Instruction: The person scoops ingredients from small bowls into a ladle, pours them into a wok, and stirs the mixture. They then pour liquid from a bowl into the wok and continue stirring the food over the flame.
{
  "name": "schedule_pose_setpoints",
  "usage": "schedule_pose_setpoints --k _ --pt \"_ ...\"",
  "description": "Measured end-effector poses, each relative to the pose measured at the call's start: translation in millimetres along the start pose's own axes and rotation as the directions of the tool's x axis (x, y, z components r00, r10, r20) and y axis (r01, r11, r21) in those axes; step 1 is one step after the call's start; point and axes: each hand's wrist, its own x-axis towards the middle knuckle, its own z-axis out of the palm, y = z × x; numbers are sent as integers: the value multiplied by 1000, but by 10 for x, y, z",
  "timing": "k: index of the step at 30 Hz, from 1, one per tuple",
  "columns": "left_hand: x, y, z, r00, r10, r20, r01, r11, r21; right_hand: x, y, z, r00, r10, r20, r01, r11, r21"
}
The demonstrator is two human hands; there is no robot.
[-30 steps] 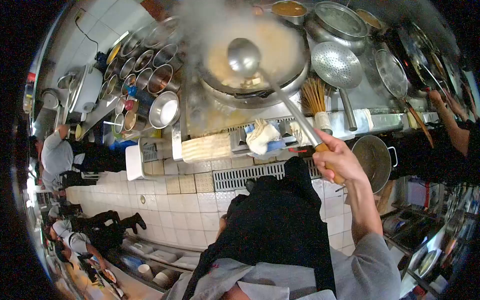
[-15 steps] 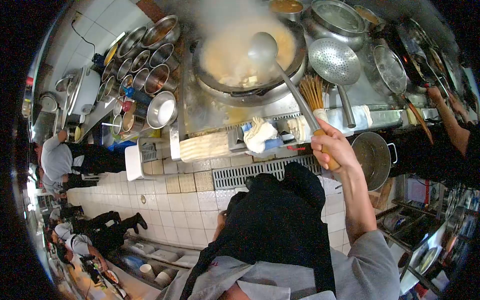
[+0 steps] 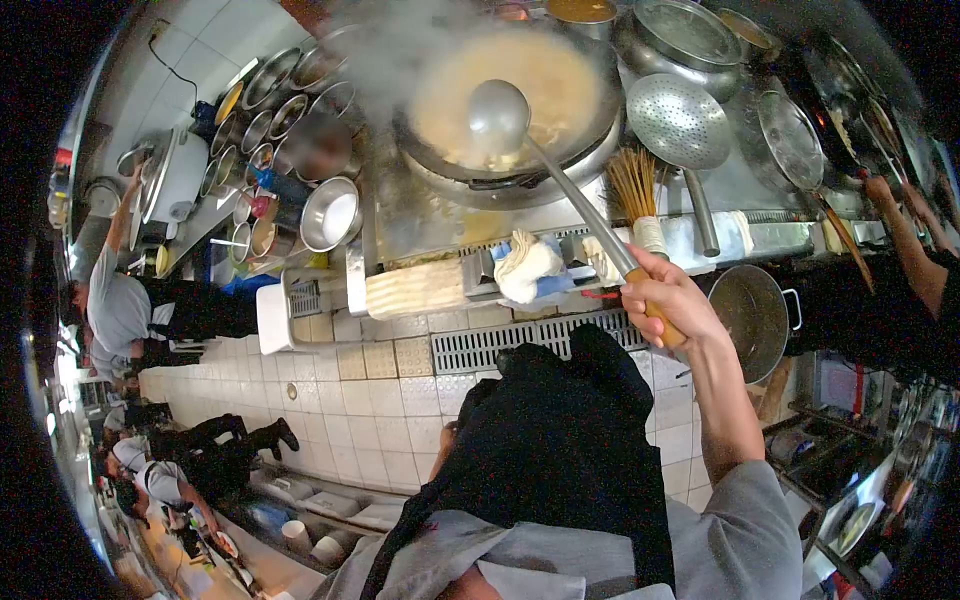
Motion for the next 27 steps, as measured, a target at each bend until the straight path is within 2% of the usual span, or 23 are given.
schedule_pose_setpoints --k 3,7,9,13,15,17,19,21,23,27 --pt "117 -157 21 1000 7 -1 -7 1000 28 -52 20 13 1000 24 12 -25 997 71" --pt "100 -112 40 1000 2 -7 -1 995 104 -139 29 41 990 23 139 -35 996 86" --pt "105 -119 62 1000 4 -8 -4 998 59 -184 22 90 983 20 182 -36 996 86" --pt "157 -136 89 1000 -19 10 19 1000 -16 -240 -36 147 977 28 212 -9 996 -90" --pt "43 15 68 1000 -25 3 25 999 -33 -275 -1 148 989 -20 147 39 991 -131" --pt "95 -85 100 999 52 -17 -52 999 -2 -292 6 117 994 -58 90 73 981 -178" --pt "298 -408 158 977 208 -42 -204 975 87 -321 -22 -3 996 -84 39 91 969 -228" --pt "208 -319 134 997 79 -3 -79 996 34 -402 -106 -30 998 -67 5 67 978 -195" --pt "170 -257 139 1000 24 14 -24 1000 13 -433 -143 -88 998 -64 -6 62 984 -169" --pt "206 -317 181 1000 5 10 -4 1000 -5 -459 -135 -102 999 -53 -5 51 987 -152"
